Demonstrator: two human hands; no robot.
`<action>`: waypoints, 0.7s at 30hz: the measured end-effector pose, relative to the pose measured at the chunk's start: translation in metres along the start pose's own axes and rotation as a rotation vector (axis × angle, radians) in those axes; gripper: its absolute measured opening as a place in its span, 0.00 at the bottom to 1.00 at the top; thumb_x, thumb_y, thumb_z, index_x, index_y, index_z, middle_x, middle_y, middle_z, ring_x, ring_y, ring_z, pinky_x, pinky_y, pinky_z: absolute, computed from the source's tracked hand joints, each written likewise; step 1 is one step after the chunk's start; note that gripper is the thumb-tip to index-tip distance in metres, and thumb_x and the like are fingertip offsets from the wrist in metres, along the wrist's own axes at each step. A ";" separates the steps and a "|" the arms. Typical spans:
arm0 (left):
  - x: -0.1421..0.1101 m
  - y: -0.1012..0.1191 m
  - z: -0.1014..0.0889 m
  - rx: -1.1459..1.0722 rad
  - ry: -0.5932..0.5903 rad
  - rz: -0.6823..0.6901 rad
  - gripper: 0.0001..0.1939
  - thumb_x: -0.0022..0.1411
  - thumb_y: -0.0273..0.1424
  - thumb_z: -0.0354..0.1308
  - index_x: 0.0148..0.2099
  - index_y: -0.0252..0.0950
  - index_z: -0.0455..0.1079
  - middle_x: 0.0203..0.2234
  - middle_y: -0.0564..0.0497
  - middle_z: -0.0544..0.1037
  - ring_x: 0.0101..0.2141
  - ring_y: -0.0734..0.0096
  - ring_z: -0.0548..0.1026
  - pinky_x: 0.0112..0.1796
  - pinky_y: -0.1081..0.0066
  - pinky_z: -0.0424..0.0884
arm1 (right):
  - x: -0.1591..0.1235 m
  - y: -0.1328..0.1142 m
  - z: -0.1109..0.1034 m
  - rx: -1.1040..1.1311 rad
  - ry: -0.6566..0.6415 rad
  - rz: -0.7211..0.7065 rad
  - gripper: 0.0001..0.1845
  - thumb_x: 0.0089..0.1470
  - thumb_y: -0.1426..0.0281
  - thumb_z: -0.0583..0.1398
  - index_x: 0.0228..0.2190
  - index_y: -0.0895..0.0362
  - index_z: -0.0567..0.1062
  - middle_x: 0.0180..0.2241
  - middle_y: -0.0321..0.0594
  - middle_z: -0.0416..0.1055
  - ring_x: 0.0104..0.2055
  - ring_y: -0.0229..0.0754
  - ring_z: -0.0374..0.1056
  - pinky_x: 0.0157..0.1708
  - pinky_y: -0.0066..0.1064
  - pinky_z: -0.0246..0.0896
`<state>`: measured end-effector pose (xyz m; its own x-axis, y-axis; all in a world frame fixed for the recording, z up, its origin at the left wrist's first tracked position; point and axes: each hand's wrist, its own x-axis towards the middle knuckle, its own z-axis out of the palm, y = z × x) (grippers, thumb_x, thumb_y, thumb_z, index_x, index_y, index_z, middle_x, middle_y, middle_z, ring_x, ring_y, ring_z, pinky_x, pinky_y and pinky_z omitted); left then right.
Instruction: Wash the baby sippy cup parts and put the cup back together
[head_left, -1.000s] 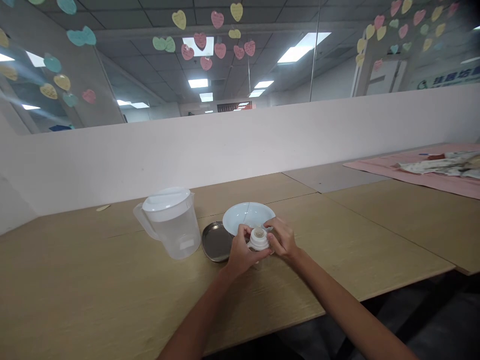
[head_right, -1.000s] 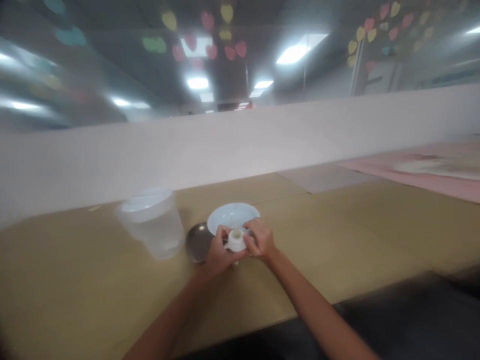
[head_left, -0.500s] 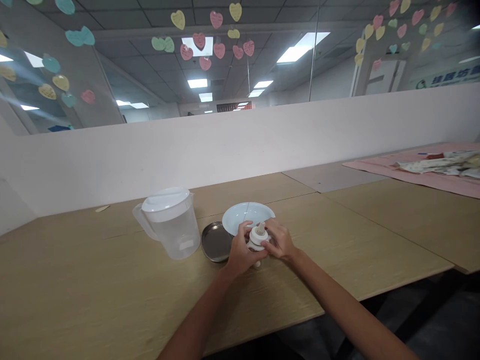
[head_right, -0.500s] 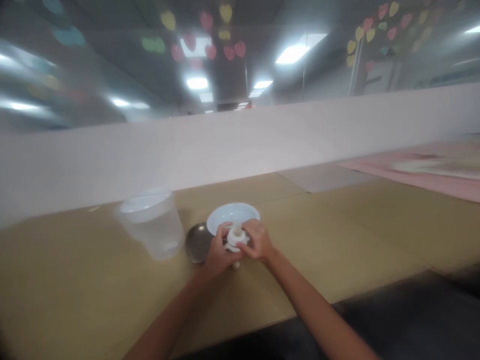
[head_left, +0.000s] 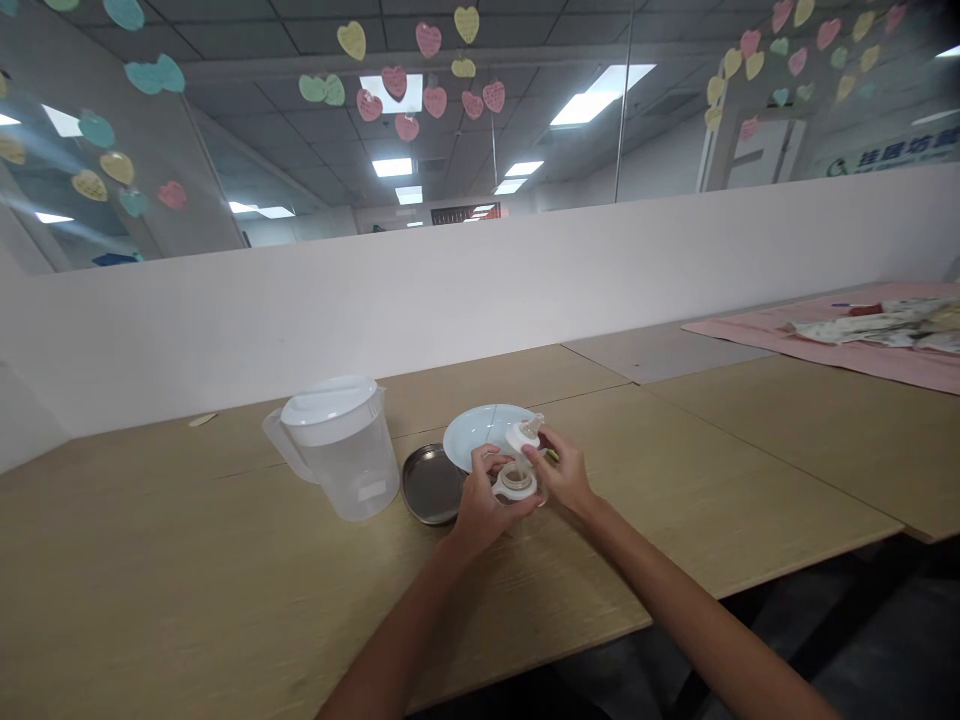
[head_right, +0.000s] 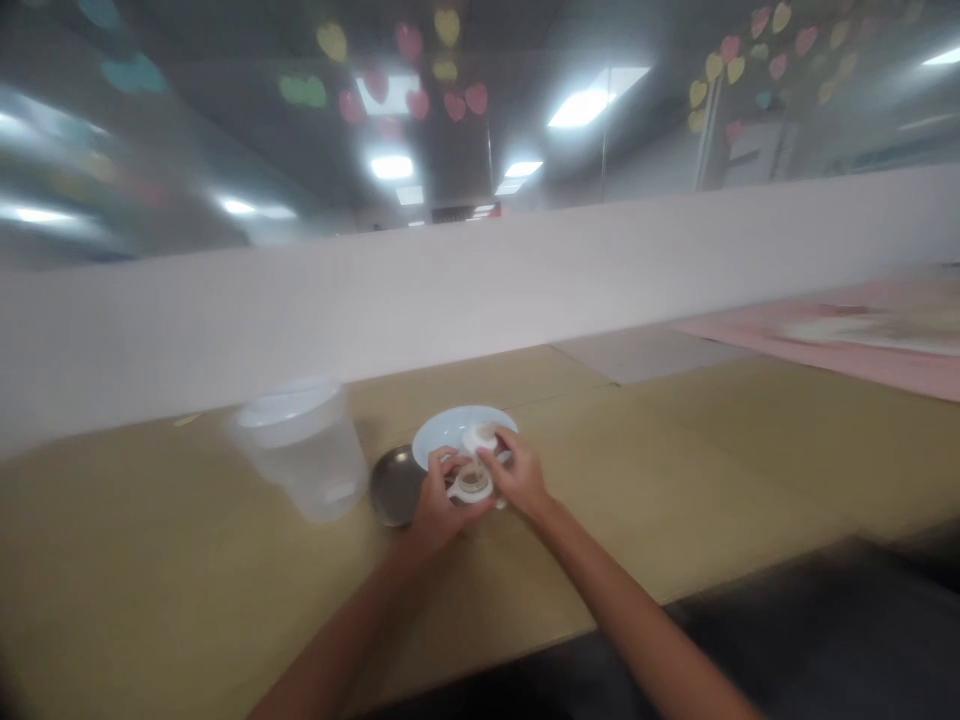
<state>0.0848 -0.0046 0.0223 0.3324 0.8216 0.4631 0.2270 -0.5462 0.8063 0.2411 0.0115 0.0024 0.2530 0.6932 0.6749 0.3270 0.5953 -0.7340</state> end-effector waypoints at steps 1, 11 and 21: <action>0.000 0.000 0.000 0.019 0.004 0.008 0.37 0.40 0.36 0.68 0.50 0.39 0.53 0.39 0.50 0.74 0.40 0.65 0.74 0.43 0.66 0.68 | 0.003 0.000 0.001 0.111 -0.003 0.106 0.21 0.48 0.55 0.60 0.38 0.56 0.73 0.30 0.40 0.73 0.29 0.43 0.67 0.33 0.36 0.64; -0.002 0.000 0.001 0.064 0.009 0.013 0.32 0.43 0.37 0.67 0.47 0.39 0.55 0.39 0.50 0.72 0.39 0.66 0.73 0.41 0.66 0.68 | 0.016 -0.014 -0.007 0.712 -0.432 0.421 0.22 0.39 0.59 0.67 0.36 0.58 0.74 0.35 0.44 0.74 0.37 0.45 0.70 0.41 0.36 0.64; -0.006 0.001 0.004 0.038 0.066 -0.005 0.33 0.42 0.38 0.67 0.47 0.39 0.54 0.39 0.49 0.72 0.39 0.65 0.73 0.40 0.66 0.69 | 0.014 -0.019 -0.010 0.513 -0.595 0.286 0.29 0.33 0.67 0.70 0.39 0.54 0.68 0.35 0.37 0.72 0.40 0.42 0.69 0.39 0.33 0.65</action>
<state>0.0868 -0.0109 0.0191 0.2704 0.8326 0.4834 0.2636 -0.5470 0.7946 0.2479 0.0057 0.0260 -0.3065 0.8590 0.4102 -0.1685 0.3752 -0.9115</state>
